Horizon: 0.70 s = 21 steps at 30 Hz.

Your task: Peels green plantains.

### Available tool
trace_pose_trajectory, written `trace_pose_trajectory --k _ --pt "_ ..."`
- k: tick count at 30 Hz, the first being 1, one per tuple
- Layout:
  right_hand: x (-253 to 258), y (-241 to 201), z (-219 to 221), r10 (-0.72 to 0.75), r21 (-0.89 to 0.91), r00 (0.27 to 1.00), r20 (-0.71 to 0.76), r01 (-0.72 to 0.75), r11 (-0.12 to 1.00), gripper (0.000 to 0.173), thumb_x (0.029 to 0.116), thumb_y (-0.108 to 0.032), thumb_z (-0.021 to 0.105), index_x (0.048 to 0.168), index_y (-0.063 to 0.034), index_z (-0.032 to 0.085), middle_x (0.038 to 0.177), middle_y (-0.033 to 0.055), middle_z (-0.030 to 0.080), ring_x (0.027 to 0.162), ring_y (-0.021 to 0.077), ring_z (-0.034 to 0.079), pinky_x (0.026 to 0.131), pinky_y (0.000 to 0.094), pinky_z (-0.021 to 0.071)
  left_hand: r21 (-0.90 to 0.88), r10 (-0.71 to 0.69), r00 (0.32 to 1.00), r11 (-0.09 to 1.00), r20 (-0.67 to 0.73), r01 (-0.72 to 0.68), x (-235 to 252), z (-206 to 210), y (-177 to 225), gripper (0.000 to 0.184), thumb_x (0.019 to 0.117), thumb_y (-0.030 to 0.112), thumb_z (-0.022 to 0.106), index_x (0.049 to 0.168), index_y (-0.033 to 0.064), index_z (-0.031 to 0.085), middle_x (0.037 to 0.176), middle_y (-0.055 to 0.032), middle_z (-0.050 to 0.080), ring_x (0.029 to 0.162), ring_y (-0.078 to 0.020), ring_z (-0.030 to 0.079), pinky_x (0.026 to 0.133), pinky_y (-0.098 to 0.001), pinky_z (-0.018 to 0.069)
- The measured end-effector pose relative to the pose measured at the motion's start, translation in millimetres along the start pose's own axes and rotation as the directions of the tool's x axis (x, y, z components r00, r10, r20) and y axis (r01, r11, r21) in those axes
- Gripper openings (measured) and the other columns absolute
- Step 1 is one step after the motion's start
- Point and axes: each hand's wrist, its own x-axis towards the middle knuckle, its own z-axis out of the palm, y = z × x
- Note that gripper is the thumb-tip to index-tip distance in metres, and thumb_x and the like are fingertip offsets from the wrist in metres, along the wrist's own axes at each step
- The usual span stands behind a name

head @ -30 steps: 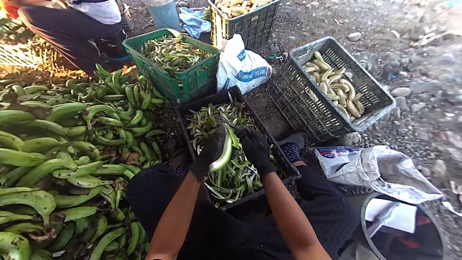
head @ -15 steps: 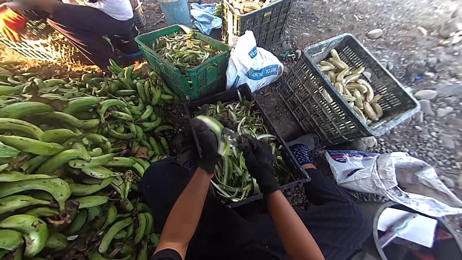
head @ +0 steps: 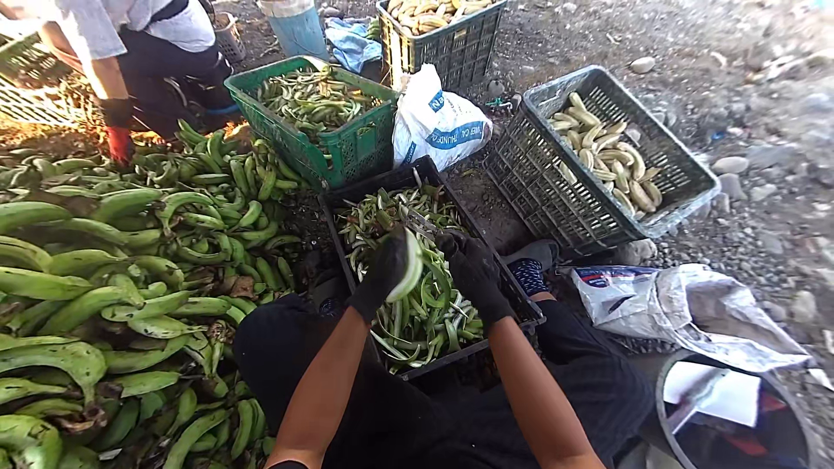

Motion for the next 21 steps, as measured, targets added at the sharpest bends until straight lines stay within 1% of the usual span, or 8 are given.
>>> trace_pose_trajectory --k 2,3,6,9,12,15,19,21 --pt "-11.8 -1.9 10.9 0.025 -0.025 0.999 -0.027 -0.025 0.999 0.064 0.1003 -0.066 0.035 0.14 -0.0233 0.062 0.131 0.0196 0.063 0.123 0.043 0.057 0.095 0.0689 0.0443 -0.288 -0.08 0.983 0.957 -0.167 0.029 3.5 -1.0 -2.2 0.059 0.1082 0.055 0.019 0.141 0.0191 0.052 0.101 -0.0043 0.067 0.077 -0.0111 0.063 0.069 -0.0332 0.0566" --pt "-20.3 0.7 22.6 -0.046 -0.05 0.994 -0.094 0.042 0.998 0.065 0.0985 -0.066 0.038 0.141 -0.0227 0.062 0.13 0.0221 0.064 0.121 0.045 0.058 0.094 0.0683 0.0454 -0.417 -0.125 0.97 0.908 -0.21 0.027 2.6 -2.7 -4.0 0.056 0.107 0.058 0.025 0.14 0.0218 0.052 0.104 -0.0019 0.065 0.081 -0.0096 0.062 0.073 -0.0325 0.0551" --pt "-35.6 16.6 61.6 -0.379 -0.133 0.838 -0.392 0.356 0.925 0.072 0.0945 -0.074 0.037 0.129 -0.0202 0.072 0.113 0.0242 0.068 0.105 0.0466 0.063 0.087 0.0663 0.0464 -0.721 -0.287 0.901 0.692 -0.325 -0.04 5.2 1.5 -2.2 0.044 0.1081 0.052 0.033 0.119 0.0155 0.056 0.089 0.0004 0.063 0.075 -0.0089 0.062 0.067 -0.0279 0.0557" --pt "-35.5 19.2 66.6 -0.466 -0.165 0.759 -0.454 0.442 0.882 0.069 0.0958 -0.072 0.037 0.125 -0.0212 0.074 0.111 0.0202 0.069 0.103 0.0419 0.063 0.086 0.0627 0.0457 -0.803 -0.335 0.893 0.594 -0.299 -0.046 1.5 2.0 -3.1 0.04 0.1097 0.047 0.03 0.12 0.0165 0.054 0.096 -0.0001 0.063 0.084 -0.0092 0.064 0.073 -0.0263 0.0558" --pt "-32.8 10.6 46.9 -0.376 -0.143 0.857 -0.351 0.348 0.927 0.069 0.0962 -0.072 0.035 0.127 -0.0235 0.073 0.11 0.0208 0.069 0.101 0.0424 0.064 0.081 0.0628 0.0472 -0.765 -0.286 0.931 0.644 -0.225 0.013 1.1 1.4 1.5 0.042 0.1086 0.051 0.03 0.117 0.0182 0.055 0.094 0.0022 0.064 0.081 -0.0079 0.064 0.07 -0.0257 0.0558" --pt "-26.5 -4.4 23.3 -0.092 -0.116 0.988 -0.123 0.078 0.99 0.067 0.0973 -0.071 0.032 0.136 -0.0295 0.067 0.121 0.0199 0.069 0.114 0.0442 0.062 0.089 0.0664 0.0461 -0.559 -0.162 0.97 0.829 -0.181 0.034 -5.1 5.1 4.2 0.041 0.1089 0.047 0.036 0.126 0.0153 0.058 0.091 0.0016 0.066 0.076 -0.0058 0.063 0.066 -0.0258 0.0561" --pt "-26.3 0.4 29.9 -0.211 -0.229 0.957 -0.201 0.163 0.96 0.071 0.0916 -0.076 0.041 0.142 -0.0306 0.063 0.125 0.0245 0.064 0.117 0.0502 0.057 0.087 0.0683 0.0441 -0.313 -0.092 0.973 0.95 -0.211 0.022 -2.9 -4.2 -8.9 0.056 0.1092 0.051 0.024 0.146 0.0155 0.046 0.12 -0.0071 0.063 0.097 -0.0119 0.06 0.084 -0.0355 0.0529" --pt "-29.4 1.5 35.9 -0.248 -0.24 0.939 -0.238 0.191 0.952 0.071 0.09 -0.075 0.045 0.142 -0.0294 0.063 0.125 0.0257 0.064 0.118 0.0521 0.056 0.086 0.0683 0.0441 -0.179 -0.056 0.967 0.984 -0.248 0.011 -5.6 -4.9 -8.4 0.057 0.109 0.051 0.021 0.149 0.0181 0.045 0.128 -0.0087 0.062 0.104 -0.0148 0.061 0.088 -0.0373 0.0523"
